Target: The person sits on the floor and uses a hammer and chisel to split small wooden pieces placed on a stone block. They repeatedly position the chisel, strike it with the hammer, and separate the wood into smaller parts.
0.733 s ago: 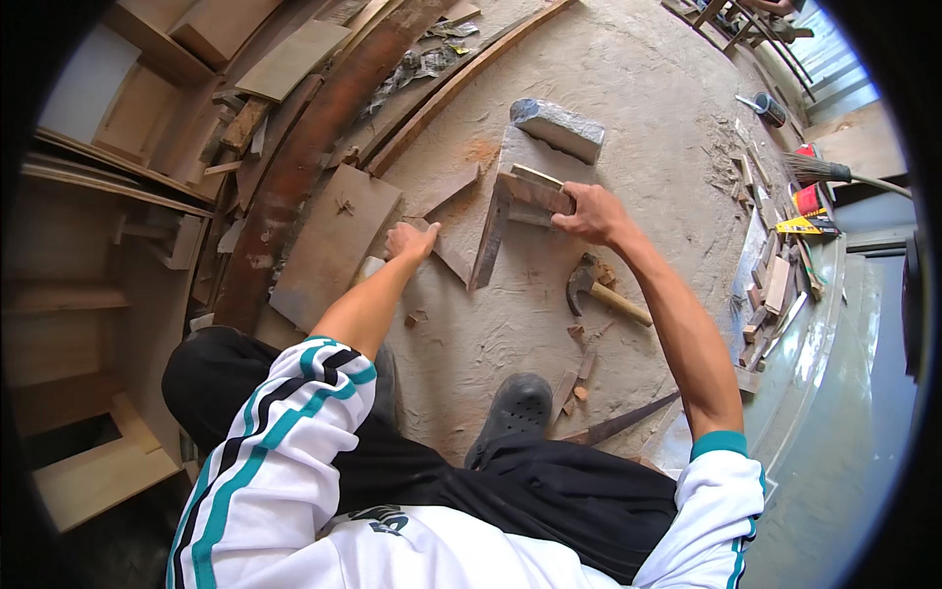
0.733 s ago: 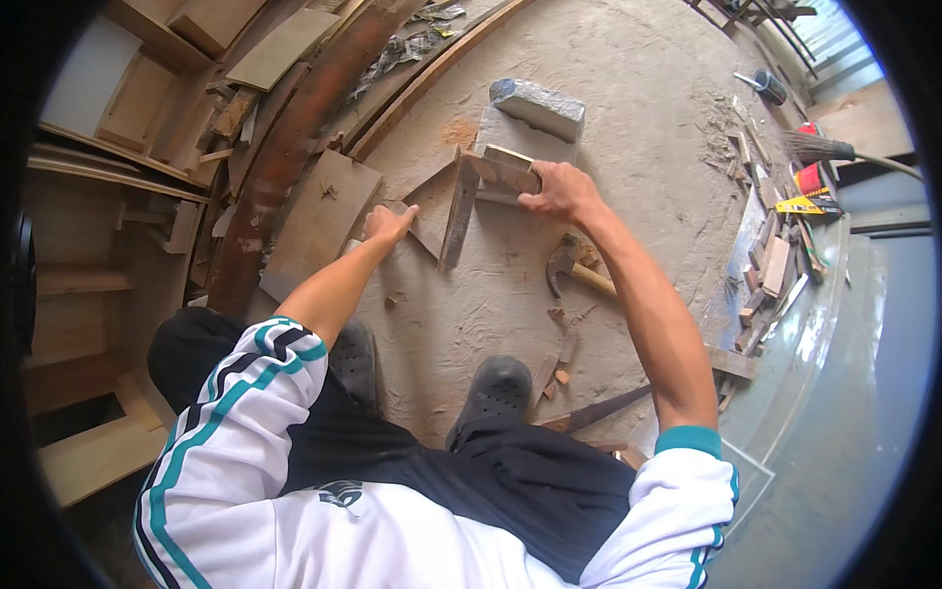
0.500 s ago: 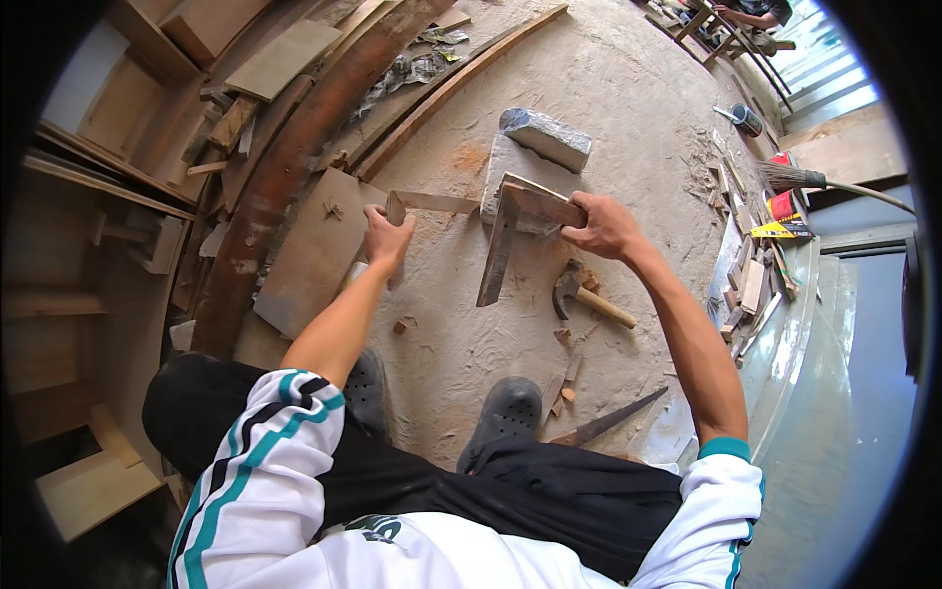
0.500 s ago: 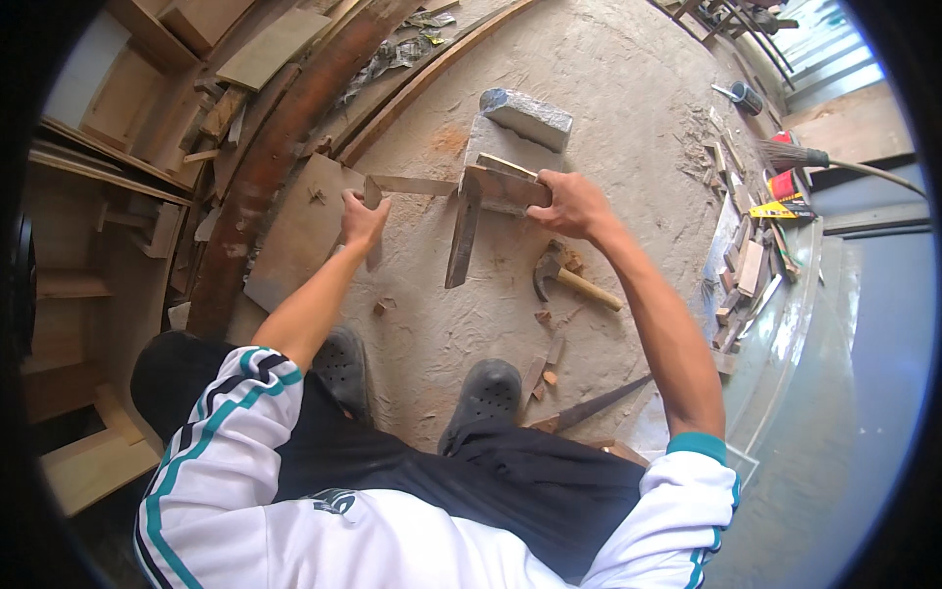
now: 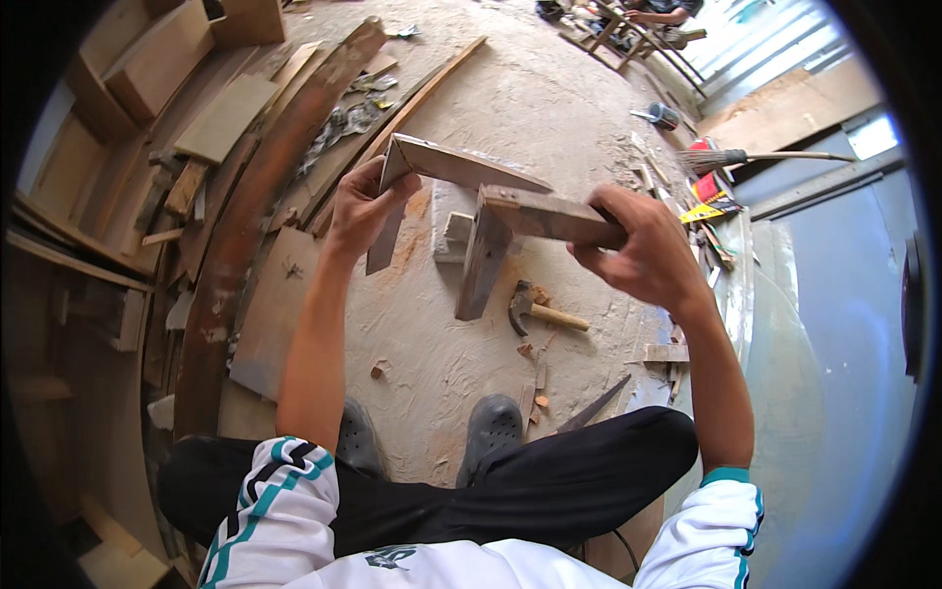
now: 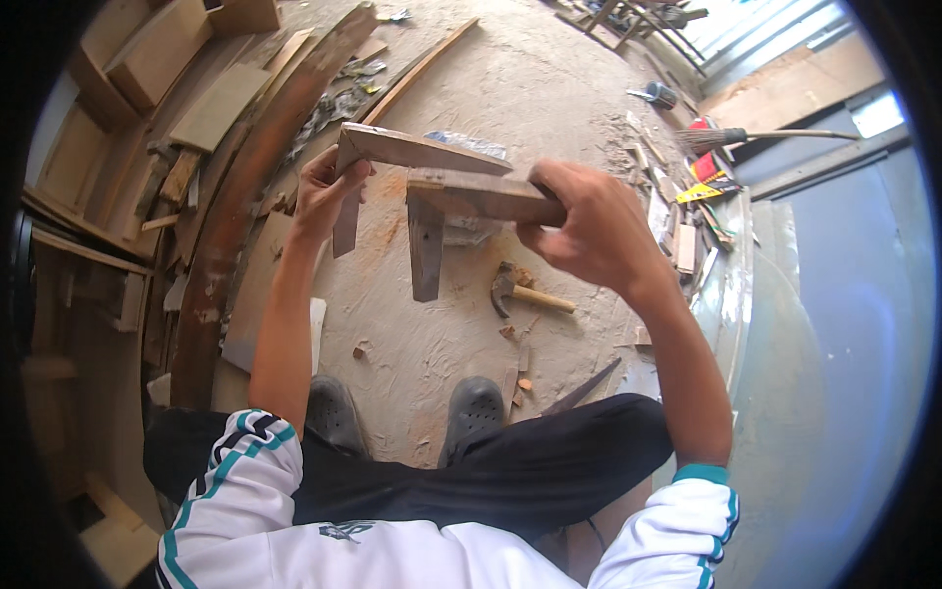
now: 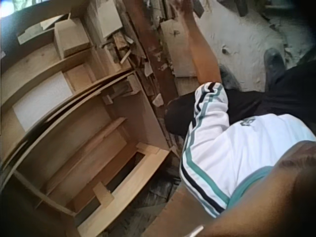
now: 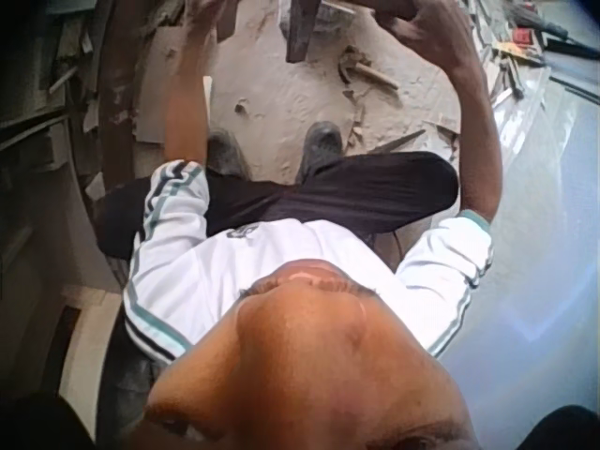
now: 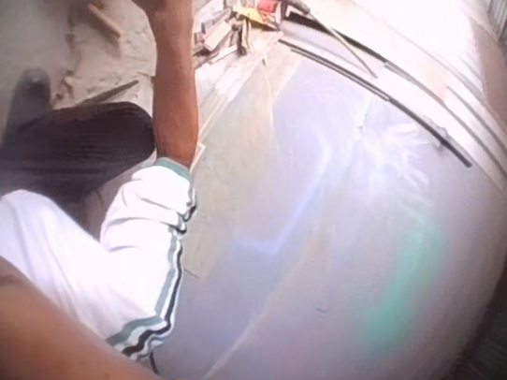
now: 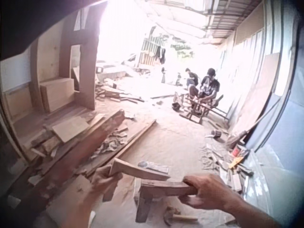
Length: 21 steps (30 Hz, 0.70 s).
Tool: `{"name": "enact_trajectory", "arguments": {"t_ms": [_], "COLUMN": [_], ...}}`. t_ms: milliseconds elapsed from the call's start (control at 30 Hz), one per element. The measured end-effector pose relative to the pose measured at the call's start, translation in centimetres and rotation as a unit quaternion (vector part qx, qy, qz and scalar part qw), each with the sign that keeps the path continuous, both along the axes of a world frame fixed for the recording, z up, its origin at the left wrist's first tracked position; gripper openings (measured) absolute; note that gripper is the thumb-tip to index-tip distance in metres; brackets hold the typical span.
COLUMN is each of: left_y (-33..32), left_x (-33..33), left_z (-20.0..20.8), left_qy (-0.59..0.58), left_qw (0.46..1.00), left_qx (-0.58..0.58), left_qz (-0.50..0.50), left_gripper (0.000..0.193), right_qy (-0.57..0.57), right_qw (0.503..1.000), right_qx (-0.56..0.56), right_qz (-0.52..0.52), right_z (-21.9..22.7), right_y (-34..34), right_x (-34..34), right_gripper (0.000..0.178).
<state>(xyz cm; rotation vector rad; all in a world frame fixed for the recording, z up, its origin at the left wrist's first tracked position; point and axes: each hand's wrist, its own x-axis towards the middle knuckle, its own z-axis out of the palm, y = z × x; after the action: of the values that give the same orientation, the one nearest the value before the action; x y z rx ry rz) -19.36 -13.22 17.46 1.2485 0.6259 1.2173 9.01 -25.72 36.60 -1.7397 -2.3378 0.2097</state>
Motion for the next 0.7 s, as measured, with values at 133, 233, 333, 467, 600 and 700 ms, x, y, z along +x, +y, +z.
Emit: {"name": "enact_trajectory", "arguments": {"t_ms": [133,233,333,467,600,700], "left_y": [-1.3,-2.4,-3.9,-4.5,-4.5,-4.3], "left_x": [2.6,3.5,4.1,4.2,3.8,3.5], "left_z": [3.9,5.3,7.3,8.7,8.6,7.2], "left_qy": [-0.087,-0.115,-0.071,0.055,0.036,0.031], "left_qw": [0.991,0.981,0.992,0.996,0.998,0.997], "left_qx": [0.068,0.12,0.097,0.07,0.045,0.012], "left_qz": [-0.077,-0.096,-0.039,-0.013,0.034,0.072], "left_gripper": [0.027,0.029,0.019,0.016,0.019,0.021], "right_qy": [0.026,0.054,-0.028,-0.155,-0.164,-0.11], "right_qw": [0.996,0.997,0.991,0.964,0.946,0.932], "right_qx": [0.084,0.039,-0.105,-0.205,-0.275,-0.335], "right_qz": [-0.019,-0.04,-0.076,-0.063,-0.053,-0.083], "right_z": [1.9,1.1,0.0,-6.9,-14.5,-20.0], "right_y": [-3.7,-5.4,-6.2,-6.4,-4.7,-2.3], "right_x": [-0.6,-0.5,-0.1,0.9,1.0,-0.2], "right_gripper": [0.028,0.029,0.028,0.036,0.042,0.049]}}
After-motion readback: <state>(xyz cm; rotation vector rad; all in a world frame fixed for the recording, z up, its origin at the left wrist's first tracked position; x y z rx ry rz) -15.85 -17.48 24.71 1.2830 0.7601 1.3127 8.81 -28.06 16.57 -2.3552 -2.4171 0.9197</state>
